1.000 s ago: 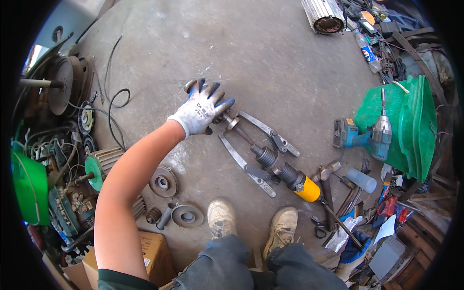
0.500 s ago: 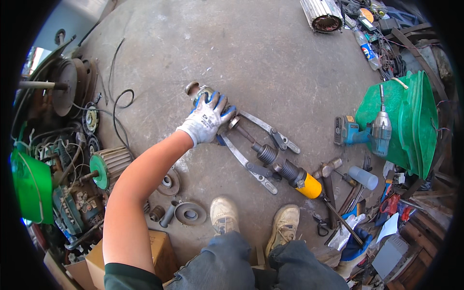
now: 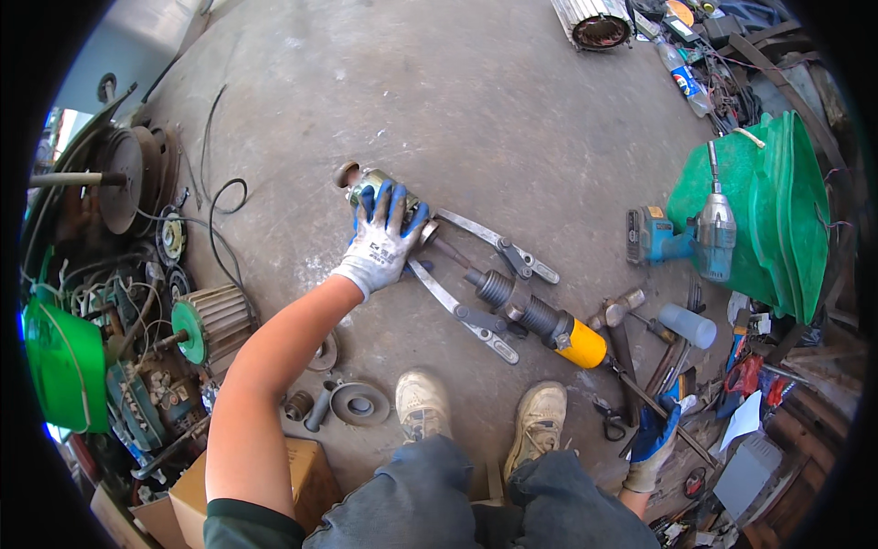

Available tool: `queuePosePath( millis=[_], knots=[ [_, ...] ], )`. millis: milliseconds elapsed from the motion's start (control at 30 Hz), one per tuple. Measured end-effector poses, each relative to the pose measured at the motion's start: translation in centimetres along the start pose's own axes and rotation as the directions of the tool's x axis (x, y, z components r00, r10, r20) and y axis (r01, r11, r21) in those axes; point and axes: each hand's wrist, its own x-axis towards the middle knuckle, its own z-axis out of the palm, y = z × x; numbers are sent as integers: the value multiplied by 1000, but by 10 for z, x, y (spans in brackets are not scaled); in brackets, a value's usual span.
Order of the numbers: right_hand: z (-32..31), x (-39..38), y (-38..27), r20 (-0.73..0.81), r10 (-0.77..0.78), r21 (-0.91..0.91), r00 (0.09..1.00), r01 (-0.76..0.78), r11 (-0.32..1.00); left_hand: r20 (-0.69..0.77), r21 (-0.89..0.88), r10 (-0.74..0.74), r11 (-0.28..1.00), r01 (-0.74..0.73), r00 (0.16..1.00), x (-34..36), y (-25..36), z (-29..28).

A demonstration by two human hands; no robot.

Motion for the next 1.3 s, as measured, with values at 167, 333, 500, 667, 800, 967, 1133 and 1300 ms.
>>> queuePosePath(
  millis=[167, 333, 500, 667, 800, 967, 1133, 1300],
  knots=[
    [28, 9, 22, -32, 133, 10, 991, -133, 991, -84, 38, -10, 999, 13, 996, 2, -3, 17],
    [54, 13, 24, 83, 320, -391, 944, -264, 882, -139, 95, 38, 995, -24, 990, 13, 11, 22],
    [144, 54, -6, 436, 222, -816, 872, 279, 507, -127, 106, 47, 994, -34, 991, 23, 19, 24],
    [175, 70, -5, 416, 283, -857, 864, 268, 441, -105, 109, 53, 993, -41, 993, 32, 26, 20],
    [209, 70, -35, 366, 373, -927, 852, 299, 227, -111, 126, 46, 992, -32, 993, 27, 20, 23],
    [220, 61, -51, 434, 322, -899, 841, 429, 89, -119, 146, 51, 989, -33, 992, 23, 21, 25],
    [226, 53, -57, 537, 240, -837, 809, 546, 30, -129, 138, 56, 990, -38, 990, 20, 17, 25],
    [233, 47, -62, 605, 216, -780, 766, 625, -30, -168, 163, 68, 986, -40, 983, 16, 10, 25]
  ],
)
